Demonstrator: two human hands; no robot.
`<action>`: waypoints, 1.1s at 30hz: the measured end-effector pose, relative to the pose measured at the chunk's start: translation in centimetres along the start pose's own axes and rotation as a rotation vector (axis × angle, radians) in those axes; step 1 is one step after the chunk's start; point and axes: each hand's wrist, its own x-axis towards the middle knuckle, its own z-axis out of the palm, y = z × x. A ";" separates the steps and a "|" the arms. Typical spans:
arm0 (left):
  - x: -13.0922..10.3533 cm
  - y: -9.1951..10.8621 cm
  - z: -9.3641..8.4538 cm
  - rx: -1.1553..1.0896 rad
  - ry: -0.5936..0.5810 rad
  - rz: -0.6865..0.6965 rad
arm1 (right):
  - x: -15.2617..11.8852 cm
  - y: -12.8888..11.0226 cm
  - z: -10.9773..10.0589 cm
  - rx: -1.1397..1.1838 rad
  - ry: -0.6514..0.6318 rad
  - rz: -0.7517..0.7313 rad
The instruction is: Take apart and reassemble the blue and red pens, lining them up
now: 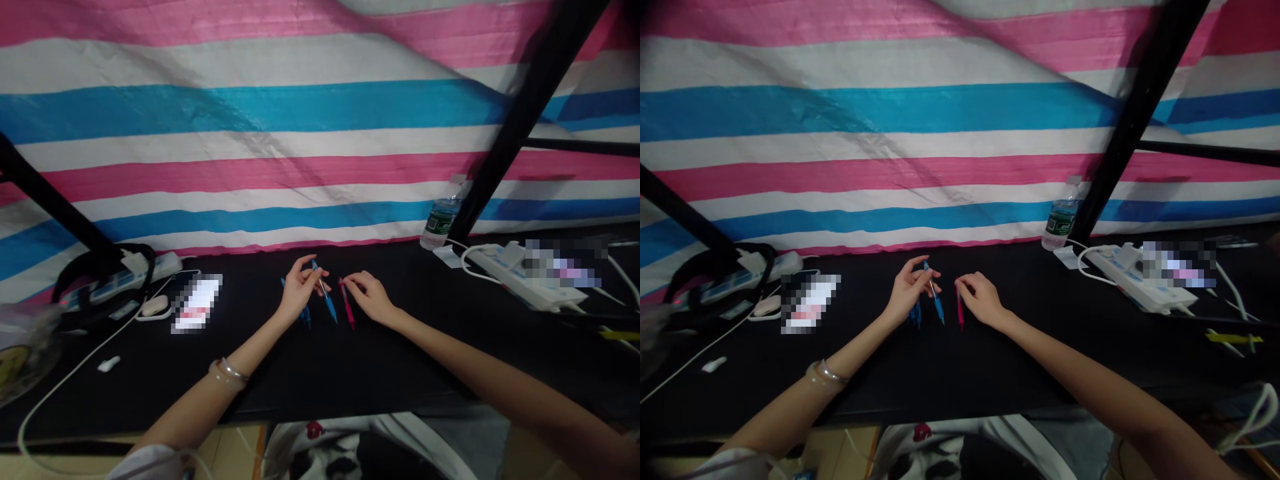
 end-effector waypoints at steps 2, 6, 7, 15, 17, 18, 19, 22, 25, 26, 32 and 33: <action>-0.1 -0.1 0.1 -0.037 -0.024 -0.017 | -0.4 -1.1 -0.3 -0.080 -0.057 -0.120; -0.2 -0.5 0.3 -0.067 -0.053 -0.048 | -1.0 -2.5 -0.1 -0.170 -0.147 -0.225; -0.2 -0.6 0.3 -0.065 -0.060 -0.057 | -1.1 -2.6 0.0 -0.172 -0.162 -0.230; -0.6 -0.5 -0.6 0.552 0.076 0.237 | -1.3 -2.3 0.6 -0.195 -0.127 -0.095; -0.9 -0.1 -1.0 0.881 -0.027 0.387 | -1.3 -2.1 0.7 -0.214 -0.096 -0.048; -1.1 0.0 -1.1 1.010 -0.126 0.439 | -1.3 -2.1 0.7 -0.223 -0.087 -0.034; -1.2 0.1 -1.1 1.111 -0.230 0.478 | -1.3 -2.0 0.7 -0.232 -0.081 -0.025; -1.6 -0.1 -0.7 1.254 -0.489 0.527 | -1.4 -2.0 0.9 -0.248 -0.101 -0.041; -1.6 -0.4 -0.3 1.253 -0.584 0.519 | -1.5 -2.1 0.9 -0.272 -0.113 -0.065; -1.6 -0.5 -0.2 1.243 -0.592 0.513 | -1.5 -2.2 0.8 -0.278 -0.112 -0.064; -1.3 -0.7 -0.6 1.218 -0.584 0.455 | -1.2 -2.1 0.3 -0.266 -0.071 0.062; -1.3 -0.8 -0.6 1.210 -0.582 0.454 | -1.1 -1.9 0.3 -0.265 -0.081 0.097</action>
